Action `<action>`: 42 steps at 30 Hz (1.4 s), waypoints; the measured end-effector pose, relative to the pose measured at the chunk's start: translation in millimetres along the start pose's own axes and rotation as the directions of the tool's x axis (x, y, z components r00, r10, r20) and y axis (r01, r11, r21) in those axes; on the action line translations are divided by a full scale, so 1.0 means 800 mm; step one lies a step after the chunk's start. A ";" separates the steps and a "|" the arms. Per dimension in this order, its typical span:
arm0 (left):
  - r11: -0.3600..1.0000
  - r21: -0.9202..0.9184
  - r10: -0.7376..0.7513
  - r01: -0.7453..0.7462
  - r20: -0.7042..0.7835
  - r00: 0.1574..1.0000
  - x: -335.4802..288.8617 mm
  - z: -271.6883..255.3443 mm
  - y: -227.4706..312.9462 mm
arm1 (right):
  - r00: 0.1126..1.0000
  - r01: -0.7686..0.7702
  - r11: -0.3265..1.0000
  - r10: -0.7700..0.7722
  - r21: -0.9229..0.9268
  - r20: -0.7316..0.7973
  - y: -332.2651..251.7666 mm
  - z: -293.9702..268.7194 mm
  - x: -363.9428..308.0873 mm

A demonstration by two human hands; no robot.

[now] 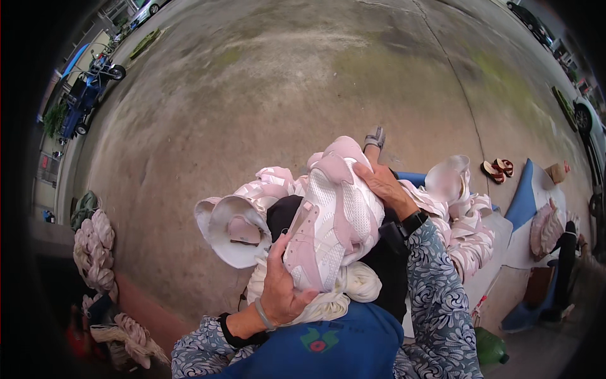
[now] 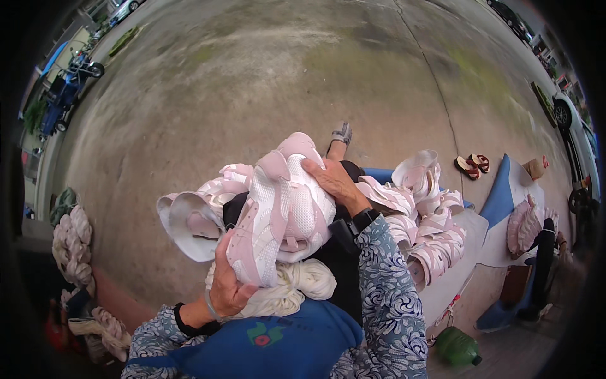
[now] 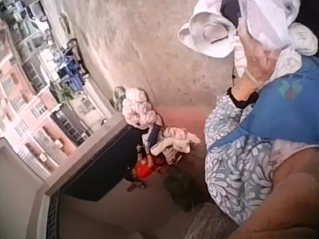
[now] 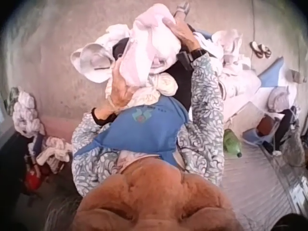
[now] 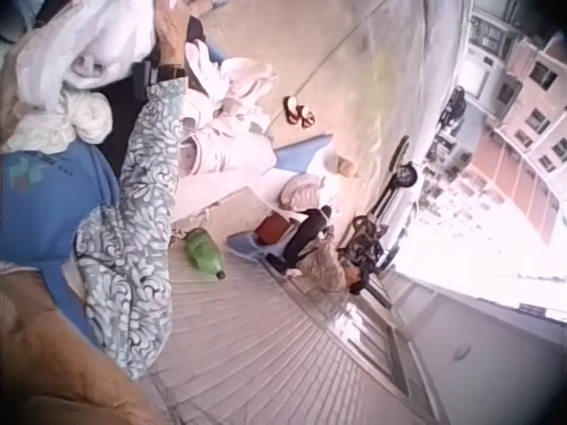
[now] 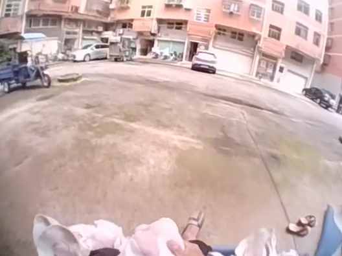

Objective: The recorder is lacing a pair of pink and white athletic shoes, threading the laces through the eyelets and securing the tongue.

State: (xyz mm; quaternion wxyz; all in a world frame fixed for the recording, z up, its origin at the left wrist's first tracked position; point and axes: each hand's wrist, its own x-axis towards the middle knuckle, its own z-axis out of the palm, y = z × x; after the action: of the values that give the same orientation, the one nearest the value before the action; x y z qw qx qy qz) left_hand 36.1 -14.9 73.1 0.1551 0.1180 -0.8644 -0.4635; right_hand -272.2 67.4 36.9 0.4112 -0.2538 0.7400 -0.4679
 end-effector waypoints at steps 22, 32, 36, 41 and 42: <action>0.995 0.075 -0.087 0.068 0.275 0.957 0.046 0.004 0.038 | 0.934 0.355 0.840 -0.340 0.411 -0.113 0.026 0.007 -0.065; 0.991 0.110 0.029 -0.079 0.400 0.916 0.166 0.053 0.052 | 0.981 -0.190 0.718 0.114 0.670 0.156 0.101 0.000 0.071; 0.887 -0.253 -0.342 0.386 0.202 0.918 0.168 0.043 0.049 | 0.963 -0.269 0.593 0.167 0.759 0.210 0.146 0.000 0.103; 0.862 -0.208 -0.374 0.461 0.352 0.858 0.130 0.022 0.056 | 0.954 -0.297 0.629 0.230 0.718 0.193 0.156 0.005 0.114; 0.872 -0.133 -0.392 0.472 0.389 0.834 0.121 0.029 0.064 | 0.957 -0.290 0.619 0.207 0.730 0.204 0.156 0.006 0.111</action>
State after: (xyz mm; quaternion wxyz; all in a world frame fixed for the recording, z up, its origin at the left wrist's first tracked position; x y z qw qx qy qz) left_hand -65.1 -2.8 119.1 -0.0979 0.2088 -0.7708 -0.5939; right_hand -314.3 51.7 -109.9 0.5761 0.0209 0.4858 -0.6571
